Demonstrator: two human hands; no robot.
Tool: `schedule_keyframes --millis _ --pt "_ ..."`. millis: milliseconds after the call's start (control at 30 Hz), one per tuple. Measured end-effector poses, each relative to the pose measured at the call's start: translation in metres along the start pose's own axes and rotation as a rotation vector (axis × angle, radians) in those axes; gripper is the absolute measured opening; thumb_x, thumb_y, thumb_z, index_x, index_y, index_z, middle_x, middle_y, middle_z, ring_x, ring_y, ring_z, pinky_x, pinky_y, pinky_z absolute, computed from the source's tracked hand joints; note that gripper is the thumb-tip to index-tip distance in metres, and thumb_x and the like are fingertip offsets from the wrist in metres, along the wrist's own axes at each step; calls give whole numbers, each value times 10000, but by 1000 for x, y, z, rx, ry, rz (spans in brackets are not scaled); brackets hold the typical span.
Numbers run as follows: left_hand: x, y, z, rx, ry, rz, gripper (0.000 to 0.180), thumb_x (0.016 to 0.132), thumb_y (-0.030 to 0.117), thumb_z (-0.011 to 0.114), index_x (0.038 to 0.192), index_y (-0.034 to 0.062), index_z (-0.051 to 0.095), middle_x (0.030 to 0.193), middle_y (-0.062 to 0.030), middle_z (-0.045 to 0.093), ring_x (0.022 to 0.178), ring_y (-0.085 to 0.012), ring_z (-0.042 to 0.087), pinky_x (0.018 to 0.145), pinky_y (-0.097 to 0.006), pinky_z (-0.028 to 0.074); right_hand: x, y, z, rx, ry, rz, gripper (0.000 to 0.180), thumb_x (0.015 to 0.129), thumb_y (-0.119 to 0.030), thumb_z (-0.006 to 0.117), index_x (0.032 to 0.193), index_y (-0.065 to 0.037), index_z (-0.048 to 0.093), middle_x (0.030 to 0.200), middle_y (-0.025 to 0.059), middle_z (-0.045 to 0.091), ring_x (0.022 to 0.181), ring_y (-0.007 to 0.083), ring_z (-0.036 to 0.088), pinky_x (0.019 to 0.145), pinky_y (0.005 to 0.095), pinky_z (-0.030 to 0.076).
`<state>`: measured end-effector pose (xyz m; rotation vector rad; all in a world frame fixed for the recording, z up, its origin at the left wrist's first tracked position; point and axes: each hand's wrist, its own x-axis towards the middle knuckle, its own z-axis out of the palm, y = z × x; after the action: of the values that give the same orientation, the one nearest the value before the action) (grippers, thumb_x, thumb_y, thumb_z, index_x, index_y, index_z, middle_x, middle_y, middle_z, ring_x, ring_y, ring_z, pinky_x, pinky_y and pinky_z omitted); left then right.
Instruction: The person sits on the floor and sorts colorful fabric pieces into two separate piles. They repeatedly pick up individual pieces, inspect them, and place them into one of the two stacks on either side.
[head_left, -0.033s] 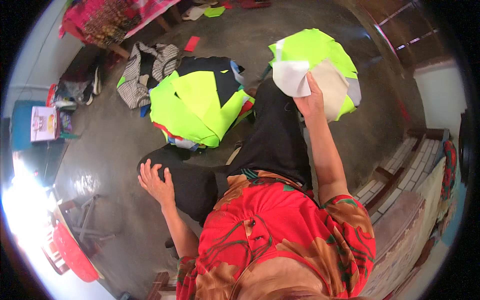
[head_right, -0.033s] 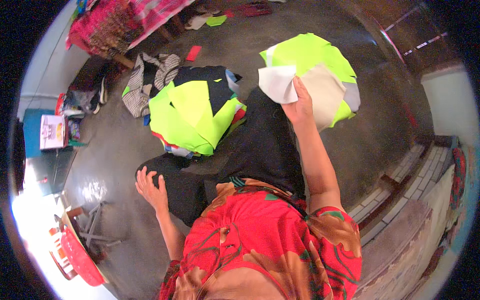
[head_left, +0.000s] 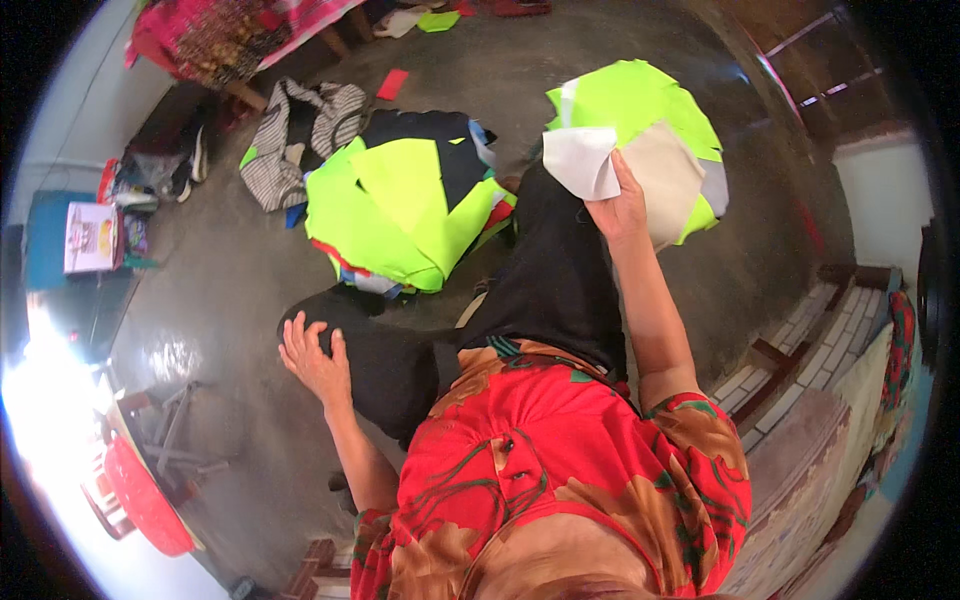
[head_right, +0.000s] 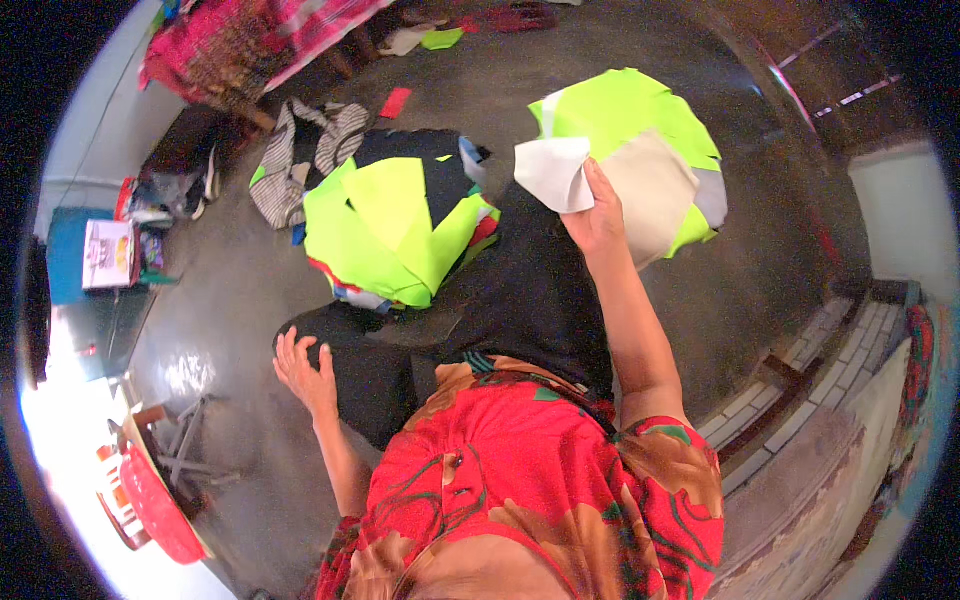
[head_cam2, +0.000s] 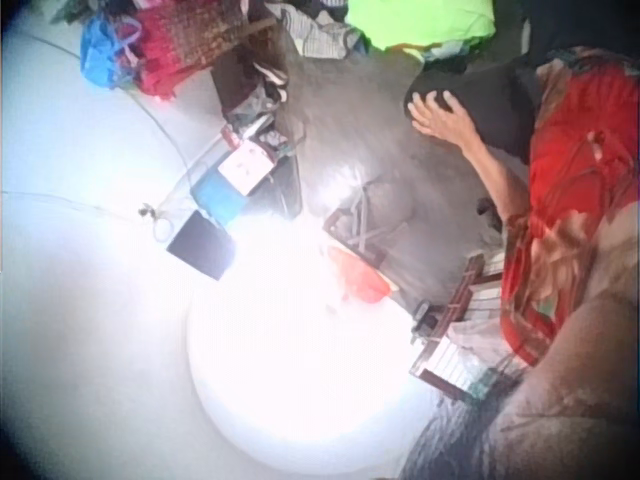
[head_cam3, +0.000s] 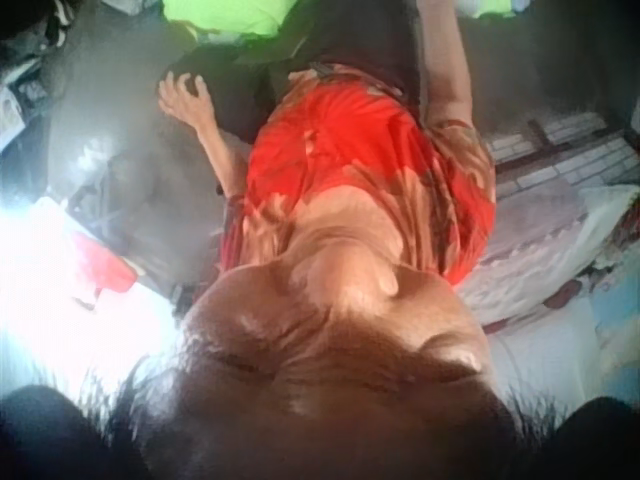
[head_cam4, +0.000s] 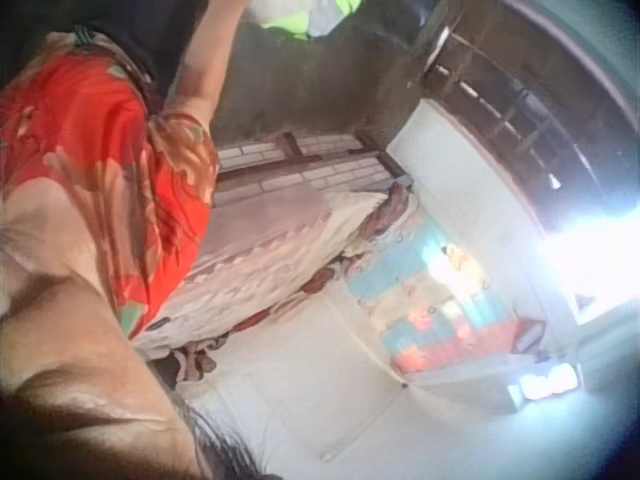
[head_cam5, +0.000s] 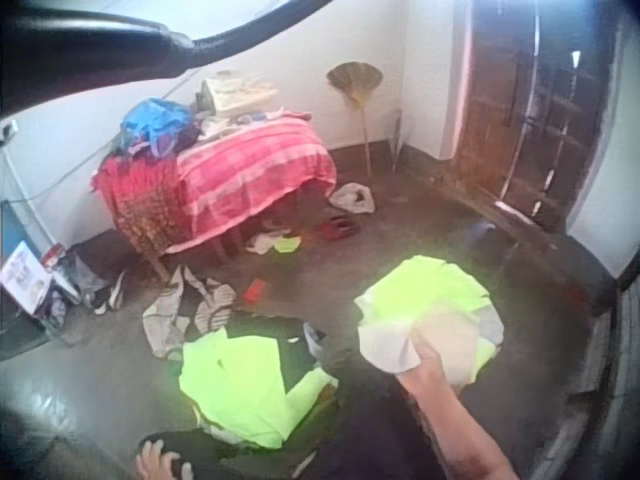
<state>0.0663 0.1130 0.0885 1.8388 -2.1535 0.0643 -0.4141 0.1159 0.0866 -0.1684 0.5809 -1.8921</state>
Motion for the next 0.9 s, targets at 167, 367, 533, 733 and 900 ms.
schedule_keyframes --millis 167,367,533,733,900 --pt "26 44 -7 -481 28 -1 242 773 202 683 968 66 634 1144 -112 593 1142 -282 505 1027 -423 319 -20 53 17 101 -44 258 368 972 -218 437 1280 -18 451 1274 122 528 1185 260 499 1032 438 380" --pt "40 144 15 -1544 -619 -253 452 833 190 668 1226 19 524 1149 -82 576 1104 -179 512 972 -310 380 -45 106 30 -39 -100 511 381 954 -247 472 1268 -32 460 1209 106 559 1126 246 540 989 422 420" --pt "35 165 49 -1776 -683 -465 419 857 219 661 1192 8 524 1067 -52 591 974 -126 541 863 -290 433 -45 118 18 -120 -157 601 360 962 -245 461 1262 -47 466 1202 79 562 1114 225 540 986 391 407" --pt "48 152 59 -1651 -411 -524 237 895 149 591 1086 19 539 954 -29 619 883 -105 580 764 -280 479 -33 124 13 -205 -70 646 227 940 -260 493 1049 -67 543 1076 73 613 1017 221 584 908 402 457" --pt "105 135 54 -1473 -227 -356 296 892 12 519 1178 -31 458 1041 -87 580 904 -142 564 813 -270 465 -34 122 23 -306 -100 683 230 946 -281 479 1007 -69 544 1080 193 628 998 289 625 839 390 519"
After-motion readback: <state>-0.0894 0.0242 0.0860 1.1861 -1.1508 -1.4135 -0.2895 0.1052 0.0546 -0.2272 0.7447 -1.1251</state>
